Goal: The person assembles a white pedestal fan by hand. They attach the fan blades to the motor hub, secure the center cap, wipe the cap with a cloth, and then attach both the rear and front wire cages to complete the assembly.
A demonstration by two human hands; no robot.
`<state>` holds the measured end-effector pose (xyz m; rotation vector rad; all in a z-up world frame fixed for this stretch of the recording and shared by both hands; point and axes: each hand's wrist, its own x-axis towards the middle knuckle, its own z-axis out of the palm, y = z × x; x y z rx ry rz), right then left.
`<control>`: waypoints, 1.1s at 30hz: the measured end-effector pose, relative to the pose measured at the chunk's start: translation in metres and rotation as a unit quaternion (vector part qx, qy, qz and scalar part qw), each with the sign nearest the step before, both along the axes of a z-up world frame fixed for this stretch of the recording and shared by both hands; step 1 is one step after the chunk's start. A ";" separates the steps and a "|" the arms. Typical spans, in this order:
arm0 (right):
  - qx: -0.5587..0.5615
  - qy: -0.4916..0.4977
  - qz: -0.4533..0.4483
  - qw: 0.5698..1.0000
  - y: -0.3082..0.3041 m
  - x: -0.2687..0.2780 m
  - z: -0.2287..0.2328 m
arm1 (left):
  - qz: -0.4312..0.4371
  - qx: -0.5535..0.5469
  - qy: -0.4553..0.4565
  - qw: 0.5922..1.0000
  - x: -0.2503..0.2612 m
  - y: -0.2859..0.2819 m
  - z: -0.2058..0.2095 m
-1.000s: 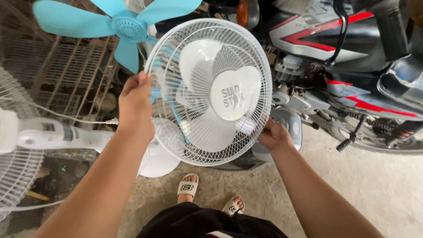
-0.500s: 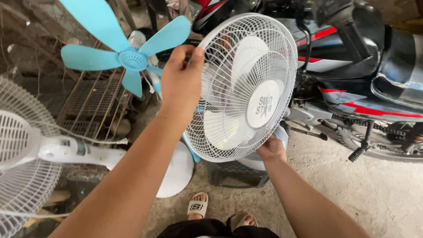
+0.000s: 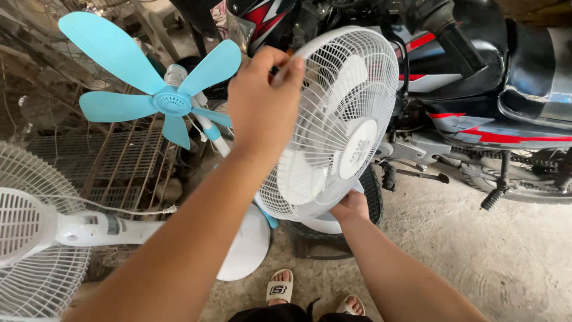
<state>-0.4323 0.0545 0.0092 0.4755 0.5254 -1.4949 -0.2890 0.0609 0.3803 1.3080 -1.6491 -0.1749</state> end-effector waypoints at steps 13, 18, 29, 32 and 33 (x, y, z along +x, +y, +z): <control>-0.076 0.062 0.088 0.991 0.020 -0.037 0.058 | 0.004 0.053 -0.181 0.982 -0.024 0.044 0.017; -0.216 0.376 0.276 0.858 0.020 -0.043 0.069 | 0.012 -0.154 -0.251 0.956 -0.040 0.003 0.013; -0.176 0.093 0.217 0.956 0.013 -0.052 0.067 | -0.075 0.110 -0.305 0.943 -0.126 -0.085 0.038; -0.160 0.181 0.227 0.943 0.007 -0.058 0.065 | -0.053 0.091 -0.275 0.956 -0.128 -0.092 0.035; -0.123 0.164 0.222 0.953 0.007 -0.060 0.066 | -0.042 0.093 -0.265 0.959 -0.129 -0.091 0.032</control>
